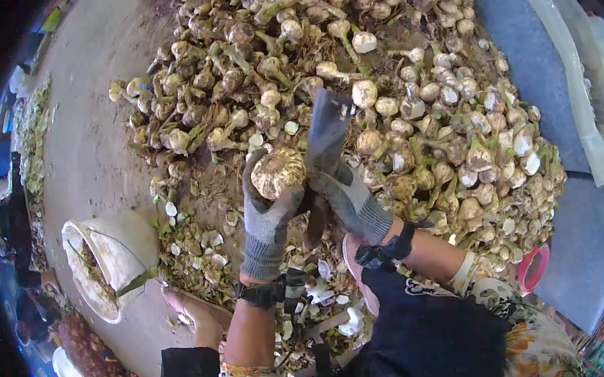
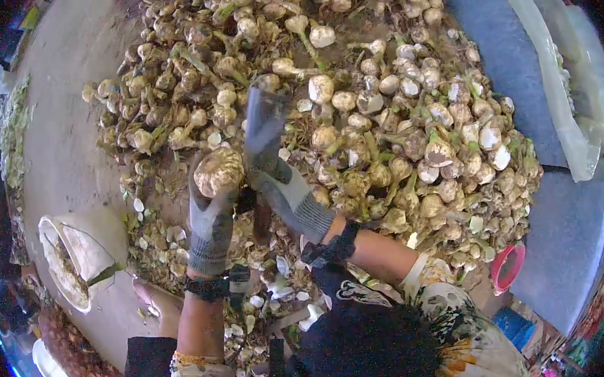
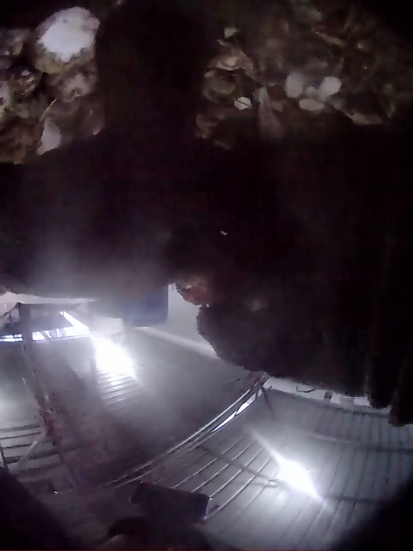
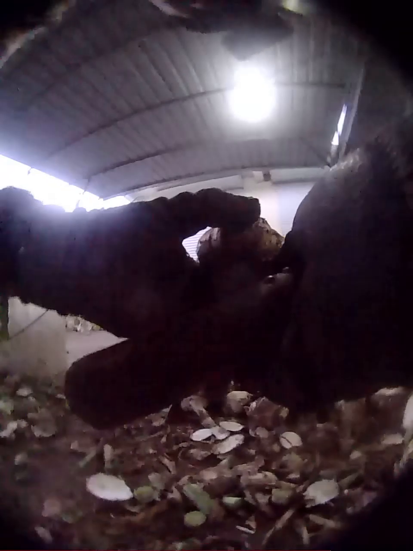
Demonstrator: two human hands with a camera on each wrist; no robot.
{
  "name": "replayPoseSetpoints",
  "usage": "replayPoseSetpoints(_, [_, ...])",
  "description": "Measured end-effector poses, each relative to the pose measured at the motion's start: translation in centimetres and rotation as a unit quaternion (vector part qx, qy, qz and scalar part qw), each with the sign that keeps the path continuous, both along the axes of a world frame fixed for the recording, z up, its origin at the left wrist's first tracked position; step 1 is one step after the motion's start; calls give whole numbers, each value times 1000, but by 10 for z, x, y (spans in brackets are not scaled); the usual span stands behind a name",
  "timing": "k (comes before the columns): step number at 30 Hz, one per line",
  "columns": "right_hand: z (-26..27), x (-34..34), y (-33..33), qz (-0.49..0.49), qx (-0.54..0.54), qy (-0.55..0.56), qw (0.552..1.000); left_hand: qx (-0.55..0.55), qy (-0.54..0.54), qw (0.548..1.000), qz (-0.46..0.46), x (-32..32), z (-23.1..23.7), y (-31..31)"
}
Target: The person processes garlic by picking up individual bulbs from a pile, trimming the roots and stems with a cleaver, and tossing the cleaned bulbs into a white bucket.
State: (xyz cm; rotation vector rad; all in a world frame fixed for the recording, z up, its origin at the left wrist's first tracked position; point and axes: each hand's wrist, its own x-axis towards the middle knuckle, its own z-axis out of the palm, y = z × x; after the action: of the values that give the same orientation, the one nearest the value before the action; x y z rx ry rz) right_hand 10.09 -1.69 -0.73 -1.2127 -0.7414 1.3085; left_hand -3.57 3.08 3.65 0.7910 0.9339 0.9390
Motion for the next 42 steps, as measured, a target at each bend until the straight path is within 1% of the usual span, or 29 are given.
replayPoseSetpoints(1, [2, 1, -2, 12, 28, -110, 994, 24, -17, 1000, 2, -3, -10, -2])
replayPoseSetpoints(2, [6, 7, -3, 22, 56, -219, 974, 23, 1, 1000, -5, -6, -9, -3])
replayPoseSetpoints(3, [13, 15, -3, 32, 83, -325, 941, 22, 19, 1000, -12, -10, -9, -5])
replayPoseSetpoints(4, [20, 23, -2, 43, 109, -428, 896, 19, 36, 999, -19, -13, -8, -6])
replayPoseSetpoints(5, [37, 33, 6, 124, 106, -498, 852, 18, 56, 998, -24, -14, -5, -5])
replayPoseSetpoints(8, [48, 42, 13, 181, 221, -624, 728, 45, 139, 985, -88, -21, -10, -6])
replayPoseSetpoints(9, [51, 41, 11, 180, 223, -618, 732, 27, 105, 991, -74, -21, -11, -7])
replayPoseSetpoints(12, [52, 43, 8, 205, 238, -616, 722, 13, 95, 990, -99, -28, -11, -12])
replayPoseSetpoints(15, [47, 42, 2, 199, 251, -605, 729, 14, 102, 990, -92, -32, -22, -18])
replayPoseSetpoints(18, [46, 38, -2, 207, 215, -637, 710, 13, 85, 995, -56, -32, -27, -25])
replayPoseSetpoints(21, [36, 34, -3, 195, 196, -626, 729, -22, 110, 989, -101, -39, -31, -21])
replayPoseSetpoints(23, [28, 36, -1, 221, 178, -606, 743, -37, 121, 985, -121, -40, -26, -21])
replayPoseSetpoints(24, [24, 37, -1, 233, 167, -597, 749, -8, 149, 982, -117, -40, -27, -21])
replayPoseSetpoints(25, [17, 37, -2, 217, 172, -595, 754, 20, 177, 978, -111, -39, -29, -21])
replayPoseSetpoints(28, [11, 37, -4, 208, 180, -607, 746, -3, 78, 985, -152, -39, -19, -21])
replayPoseSetpoints(29, [10, 38, -4, 212, 179, -607, 745, -99, 131, 984, -64, -37, -18, -29])
replayPoseSetpoints(30, [4, 46, 5, 220, 95, -622, 745, 3, -39, 991, -126, -36, -10, -32])
replayPoseSetpoints(31, [-6, 58, 18, 222, 5, -635, 740, 111, 1, 974, -195, -36, -14, -36])
replayPoseSetpoints(32, [-11, 59, 26, 232, -74, -638, 730, 114, 19, 978, -176, -32, 0, -42])
replayPoseSetpoints(33, [1, 55, 27, 137, -20, -641, 755, 64, 22, 991, -114, -26, 14, -42])
replayPoseSetpoints(34, [31, 54, 27, 127, -26, -632, 764, 53, 29, 996, -71, -24, 18, -33])
replayPoseSetpoints(36, [32, 57, 23, 75, 18, -589, 804, 46, 53, 997, -22, -20, 19, -9])
replayPoseSetpoints(37, [30, 60, 20, 52, 41, -561, 825, 67, 102, 993, -9, -28, 10, -4])
replayPoseSetpoints(38, [29, 60, 15, 36, 65, -515, 854, 89, 91, 992, 15, -35, -4, -1])
replayPoseSetpoints(39, [28, 57, 14, 21, 92, -467, 879, 72, 117, 990, 30, -45, -18, -3])
replayPoseSetpoints(40, [20, 54, 12, 34, 39, -372, 927, 57, 142, 987, 45, -49, -24, -3])
replayPoseSetpoints(41, [8, 49, 6, 46, -18, -272, 961, 27, 66, 996, 56, -52, -27, -6])
replayPoseSetpoints(42, [10, 40, 1, 44, -43, -126, 990, -3, -11, 998, 66, -52, -26, -10])
